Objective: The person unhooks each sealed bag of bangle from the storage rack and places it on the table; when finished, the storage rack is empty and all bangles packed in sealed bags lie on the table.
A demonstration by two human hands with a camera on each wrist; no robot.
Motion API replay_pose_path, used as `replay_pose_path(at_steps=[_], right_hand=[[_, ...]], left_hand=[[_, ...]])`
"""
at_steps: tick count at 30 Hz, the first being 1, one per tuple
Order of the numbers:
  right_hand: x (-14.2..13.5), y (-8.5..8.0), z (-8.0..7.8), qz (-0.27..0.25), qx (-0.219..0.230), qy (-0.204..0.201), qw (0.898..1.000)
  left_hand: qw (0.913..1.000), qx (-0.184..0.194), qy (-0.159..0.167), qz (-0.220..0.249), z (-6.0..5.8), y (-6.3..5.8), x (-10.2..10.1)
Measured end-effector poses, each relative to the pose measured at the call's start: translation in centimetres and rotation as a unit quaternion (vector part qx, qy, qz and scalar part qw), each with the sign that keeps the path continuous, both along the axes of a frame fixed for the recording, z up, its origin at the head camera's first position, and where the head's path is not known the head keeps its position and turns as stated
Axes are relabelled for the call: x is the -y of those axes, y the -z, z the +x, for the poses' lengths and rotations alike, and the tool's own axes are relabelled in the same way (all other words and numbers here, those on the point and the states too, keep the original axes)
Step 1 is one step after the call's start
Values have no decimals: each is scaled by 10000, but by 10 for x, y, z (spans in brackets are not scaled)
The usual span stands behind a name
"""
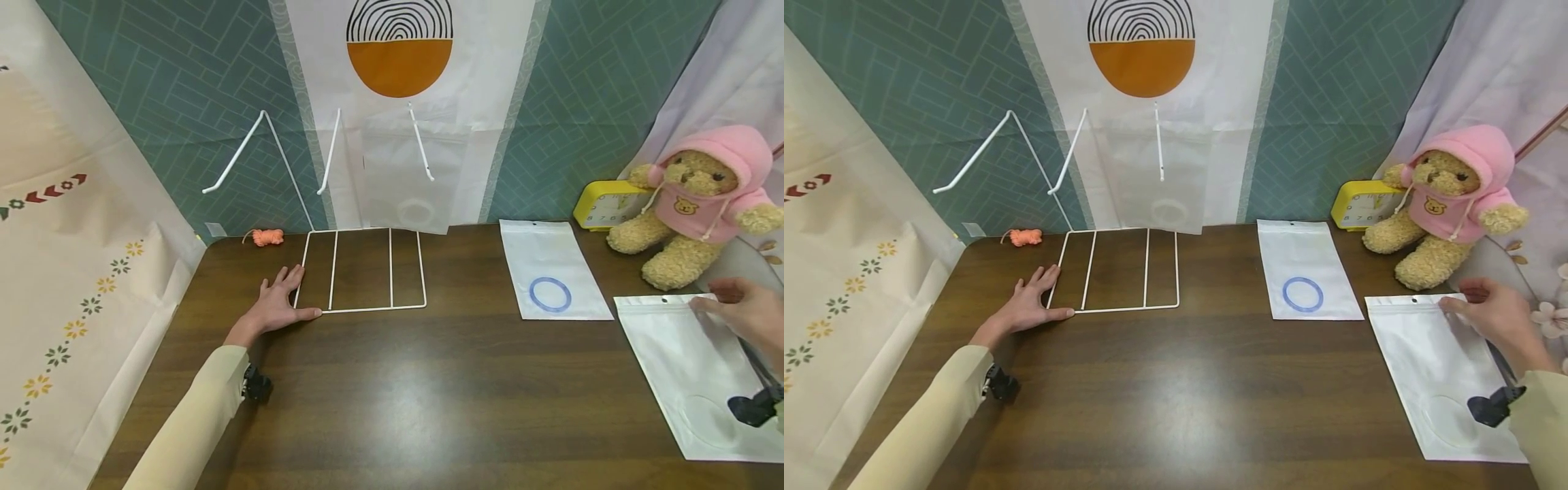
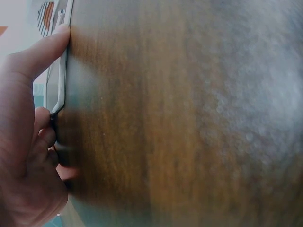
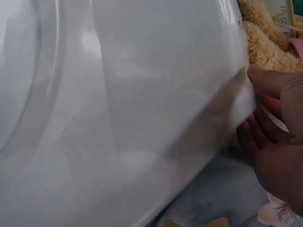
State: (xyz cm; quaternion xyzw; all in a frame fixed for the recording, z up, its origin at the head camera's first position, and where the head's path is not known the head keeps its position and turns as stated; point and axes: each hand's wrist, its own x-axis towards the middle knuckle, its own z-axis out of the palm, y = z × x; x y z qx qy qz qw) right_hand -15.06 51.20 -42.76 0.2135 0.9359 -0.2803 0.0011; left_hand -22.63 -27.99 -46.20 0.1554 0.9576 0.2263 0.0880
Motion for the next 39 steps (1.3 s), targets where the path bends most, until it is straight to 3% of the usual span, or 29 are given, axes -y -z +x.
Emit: replay_pose_path(at_steps=[7,15,19,24,27,33,36,39], right_hand=[[15,-15,-1,167,-1045,77,9944],[57,-54,-6,294,-2311,-749,9696],[87,-74,-15,-70,-2579,-1359,9565],[129,-93,-30,-784,-2383,-2033,9464],[155,-101,-43,-1375,-2409,-2495,9278],[201,-113,-73,-2411,-2579,-3372,8727],[220,-120,-88,-2762,-2541,-3631,8528],[238,-126,-101,-3021,-2430,-3704,8441]], left_hand=[[10000,-25,0,33,0,1,0],[9999,-71,2,111,3,1,1],[9999,-84,-4,89,2,0,1],[9999,-66,-3,96,1,0,0],[10000,-59,-24,59,1,0,1],[9999,-88,26,61,1,-1,-1],[9999,-99,14,53,1,0,-1],[10000,-93,2,24,1,1,0]])
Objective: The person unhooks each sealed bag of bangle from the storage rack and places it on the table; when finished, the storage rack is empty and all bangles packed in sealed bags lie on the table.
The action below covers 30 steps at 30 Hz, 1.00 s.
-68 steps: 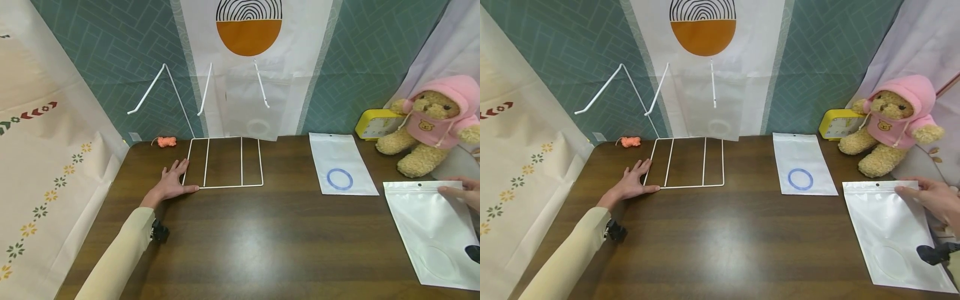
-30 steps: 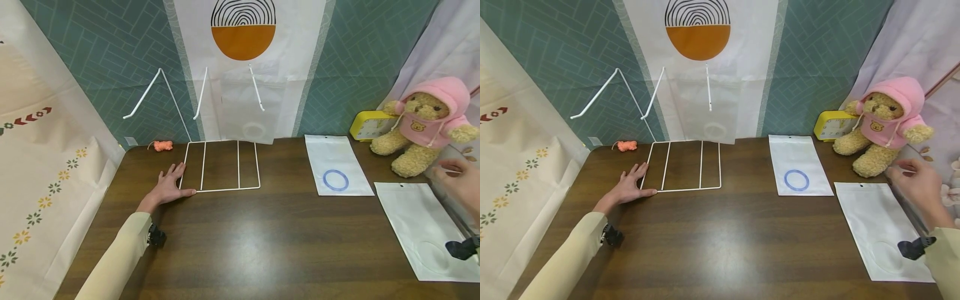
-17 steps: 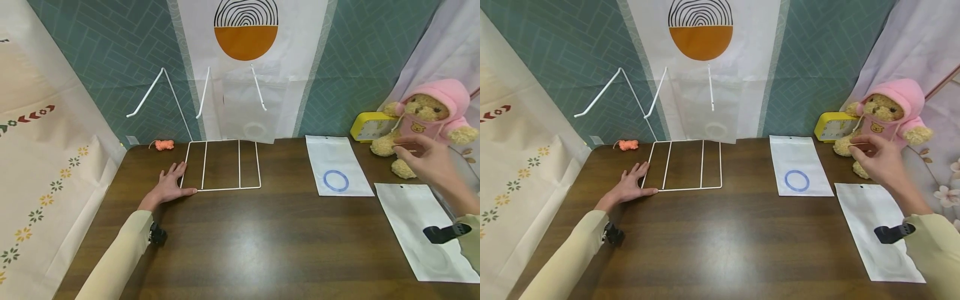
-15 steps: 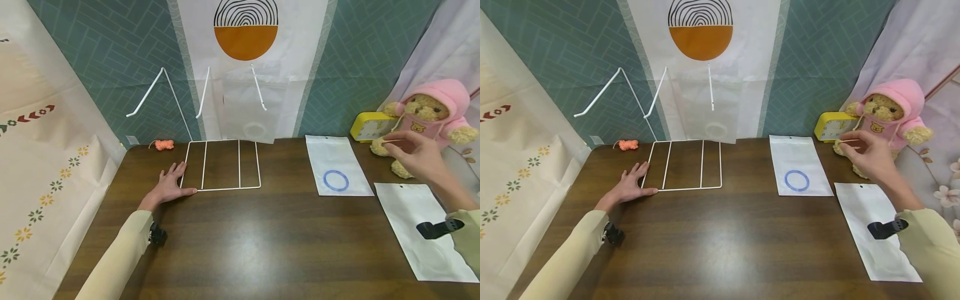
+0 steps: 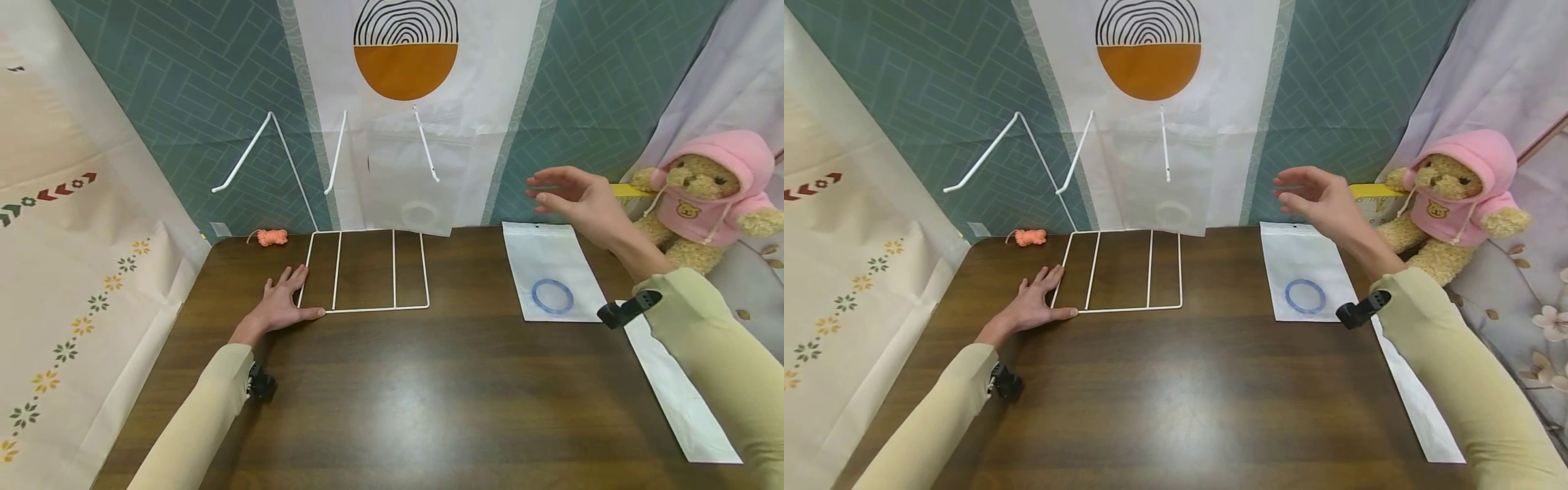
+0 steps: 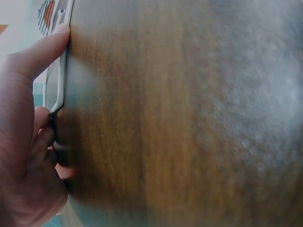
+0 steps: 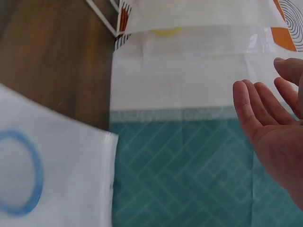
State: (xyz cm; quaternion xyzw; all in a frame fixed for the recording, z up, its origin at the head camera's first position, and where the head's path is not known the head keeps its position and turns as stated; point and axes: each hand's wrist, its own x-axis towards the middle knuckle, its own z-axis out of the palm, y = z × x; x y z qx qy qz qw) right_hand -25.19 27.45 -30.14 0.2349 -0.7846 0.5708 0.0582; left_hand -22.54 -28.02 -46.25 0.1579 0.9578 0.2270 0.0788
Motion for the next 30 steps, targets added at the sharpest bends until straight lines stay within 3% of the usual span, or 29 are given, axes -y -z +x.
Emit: replay_pose_path(at_steps=[14,22,30], right_hand=[[60,-22,-43,163,485,-20,9987],[79,-27,-55,296,668,-114,9973],[90,-38,-61,82,877,-134,9960]], left_hand=[[10000,-37,11,15,0,0,1],[10000,17,25,-4,1,1,0],[10000,-14,21,19,0,0,1]])
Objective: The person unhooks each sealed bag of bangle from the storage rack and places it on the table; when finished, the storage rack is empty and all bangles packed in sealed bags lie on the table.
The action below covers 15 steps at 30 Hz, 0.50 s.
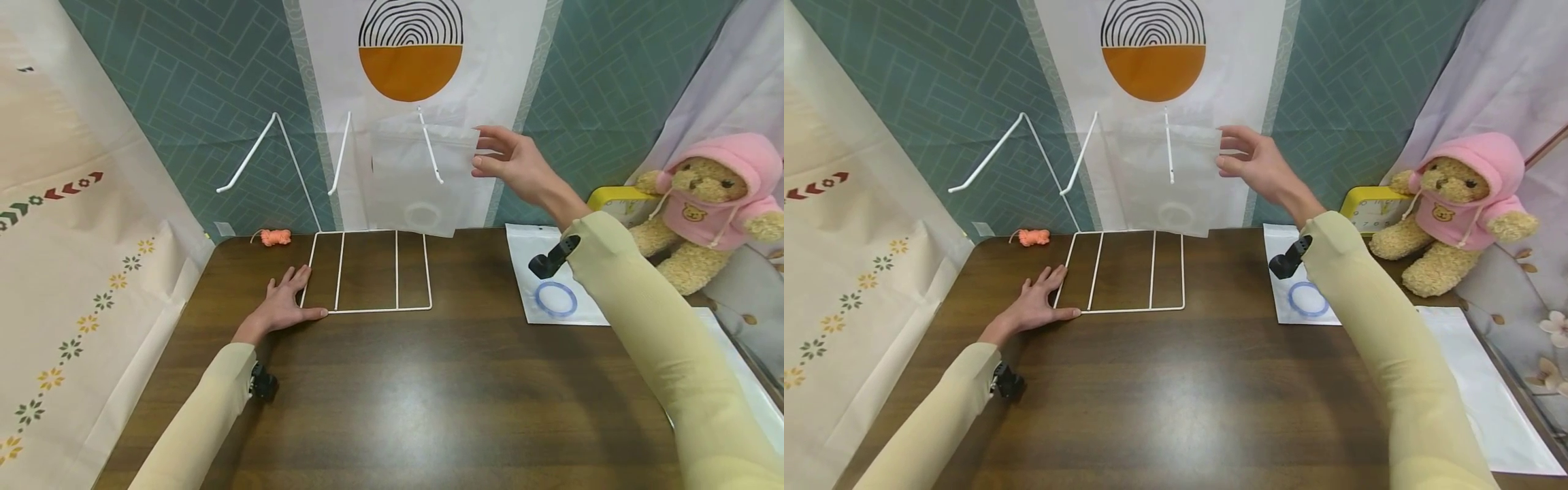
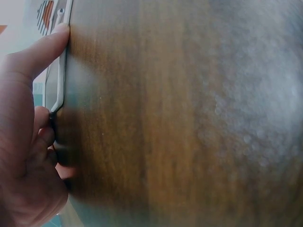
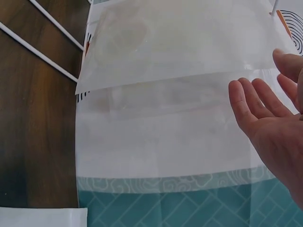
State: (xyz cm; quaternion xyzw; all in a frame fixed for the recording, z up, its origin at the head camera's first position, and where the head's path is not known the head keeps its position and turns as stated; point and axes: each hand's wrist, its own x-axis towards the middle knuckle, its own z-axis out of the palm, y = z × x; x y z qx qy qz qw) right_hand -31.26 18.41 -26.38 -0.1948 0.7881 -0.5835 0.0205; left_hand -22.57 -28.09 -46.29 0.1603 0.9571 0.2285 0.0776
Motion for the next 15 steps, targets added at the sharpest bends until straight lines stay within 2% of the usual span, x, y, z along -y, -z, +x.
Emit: replay_pose_path(at_steps=[15], right_hand=[[19,-3,-13,-482,95,-89,9988]], left_hand=[[10000,22,-20,11,0,1,0]])
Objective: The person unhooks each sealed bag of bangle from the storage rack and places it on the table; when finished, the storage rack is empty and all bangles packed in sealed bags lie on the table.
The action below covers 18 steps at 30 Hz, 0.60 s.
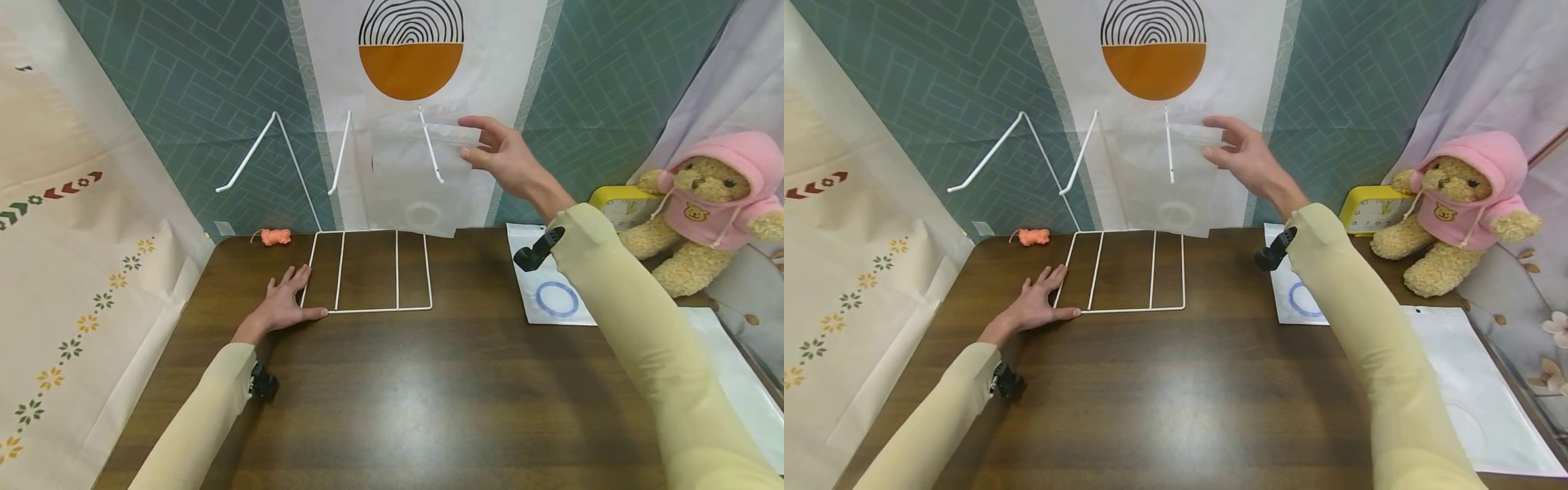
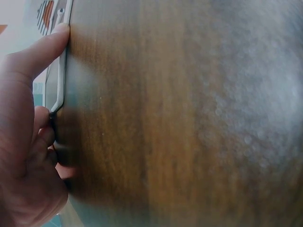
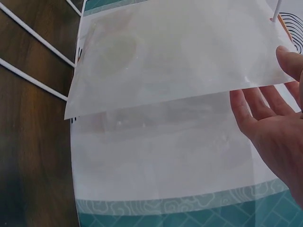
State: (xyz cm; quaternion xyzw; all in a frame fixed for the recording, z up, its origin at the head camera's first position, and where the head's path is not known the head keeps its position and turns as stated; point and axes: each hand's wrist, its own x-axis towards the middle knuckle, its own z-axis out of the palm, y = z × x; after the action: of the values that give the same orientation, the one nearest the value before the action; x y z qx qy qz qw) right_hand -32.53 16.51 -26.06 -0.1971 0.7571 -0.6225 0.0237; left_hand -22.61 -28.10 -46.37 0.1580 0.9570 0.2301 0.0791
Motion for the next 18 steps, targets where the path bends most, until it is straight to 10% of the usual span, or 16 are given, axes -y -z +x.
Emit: replay_pose_path(at_steps=[18], right_hand=[[19,-7,-6,-489,109,70,9987]], left_hand=[[10000,13,3,8,2,-2,0]])
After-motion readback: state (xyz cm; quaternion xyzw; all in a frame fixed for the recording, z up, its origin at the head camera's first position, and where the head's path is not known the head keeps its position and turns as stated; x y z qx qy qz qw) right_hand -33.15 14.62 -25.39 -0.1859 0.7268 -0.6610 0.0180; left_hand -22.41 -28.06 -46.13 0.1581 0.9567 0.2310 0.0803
